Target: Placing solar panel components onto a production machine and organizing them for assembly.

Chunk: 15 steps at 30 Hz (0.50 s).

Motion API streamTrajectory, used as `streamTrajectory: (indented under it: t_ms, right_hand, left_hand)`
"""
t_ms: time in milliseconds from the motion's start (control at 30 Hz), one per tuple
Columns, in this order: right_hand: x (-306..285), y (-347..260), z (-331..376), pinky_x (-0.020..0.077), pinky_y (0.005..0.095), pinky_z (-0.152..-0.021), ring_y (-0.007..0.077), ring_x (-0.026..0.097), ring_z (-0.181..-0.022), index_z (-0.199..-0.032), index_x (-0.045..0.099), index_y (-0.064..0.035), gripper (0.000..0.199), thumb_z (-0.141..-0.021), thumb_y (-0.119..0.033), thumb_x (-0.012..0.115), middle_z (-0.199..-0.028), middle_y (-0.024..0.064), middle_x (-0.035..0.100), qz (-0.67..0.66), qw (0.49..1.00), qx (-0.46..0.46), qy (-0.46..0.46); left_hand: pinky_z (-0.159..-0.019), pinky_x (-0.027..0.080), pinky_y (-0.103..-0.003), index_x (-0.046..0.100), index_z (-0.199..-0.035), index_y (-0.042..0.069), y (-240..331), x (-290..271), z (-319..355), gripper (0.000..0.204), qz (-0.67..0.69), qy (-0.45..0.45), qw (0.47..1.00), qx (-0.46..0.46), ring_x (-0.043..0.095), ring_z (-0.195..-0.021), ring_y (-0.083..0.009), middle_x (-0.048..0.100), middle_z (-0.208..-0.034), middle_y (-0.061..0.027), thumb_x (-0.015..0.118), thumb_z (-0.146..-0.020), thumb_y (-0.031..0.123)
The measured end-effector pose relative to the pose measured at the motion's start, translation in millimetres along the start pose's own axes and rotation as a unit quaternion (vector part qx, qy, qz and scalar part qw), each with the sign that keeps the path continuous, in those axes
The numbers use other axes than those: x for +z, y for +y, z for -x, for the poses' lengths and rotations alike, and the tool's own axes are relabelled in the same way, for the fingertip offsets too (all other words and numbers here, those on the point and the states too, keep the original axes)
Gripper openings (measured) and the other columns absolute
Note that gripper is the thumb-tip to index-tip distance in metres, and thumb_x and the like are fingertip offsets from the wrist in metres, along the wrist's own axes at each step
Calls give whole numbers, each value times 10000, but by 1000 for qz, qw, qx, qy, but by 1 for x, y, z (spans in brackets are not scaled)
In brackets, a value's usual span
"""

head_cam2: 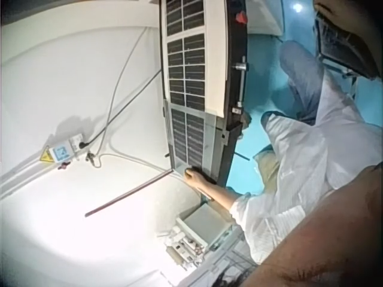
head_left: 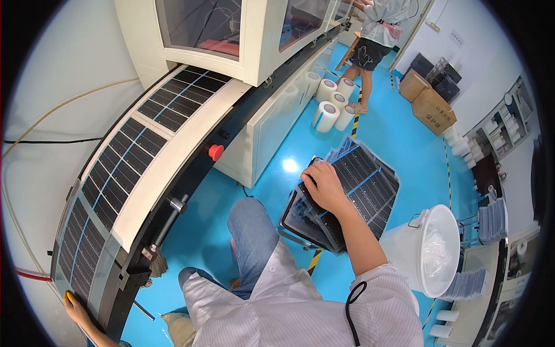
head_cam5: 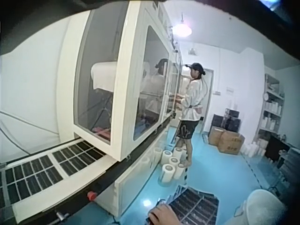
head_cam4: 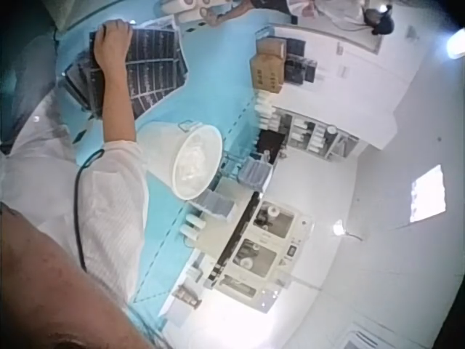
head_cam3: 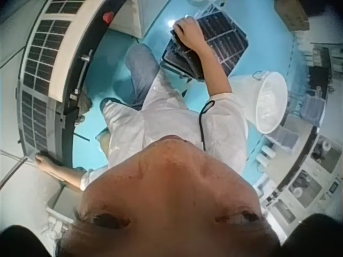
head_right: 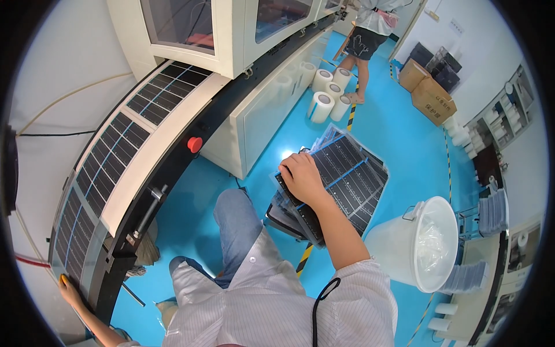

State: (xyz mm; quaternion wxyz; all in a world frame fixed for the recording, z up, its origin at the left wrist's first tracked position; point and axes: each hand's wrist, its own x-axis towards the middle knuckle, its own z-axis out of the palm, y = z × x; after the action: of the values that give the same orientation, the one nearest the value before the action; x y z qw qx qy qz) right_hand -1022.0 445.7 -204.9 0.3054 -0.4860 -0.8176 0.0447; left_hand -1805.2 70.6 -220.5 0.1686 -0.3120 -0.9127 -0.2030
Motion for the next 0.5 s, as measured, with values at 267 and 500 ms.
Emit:
streamTrajectory:
  t_ms: [267,500]
  right_hand:
    - [-1,-2,-1,374,419,-967,307,544,-911,-859,602,-40,82,-870,-119,583,-864,109,584,-1,1000,-2,-1]
    - [0,-1,-2,374,419,-966,309,544,-916,-860,603,-39,85,-870,-121,583,-869,111,586,-2,1000,-5,2]
  left_hand:
    - [-966,412,-353,551,-1222,-34,-14,2,-3,338,8,5,1000,9,561,-1112,-329,598,-1191,-195,469,-936,127]
    - [-981,403,-350,547,-1223,-40,-20,2,-5,339,20,-6,1000,7,553,-1126,-327,594,-1200,-196,460,-928,103]
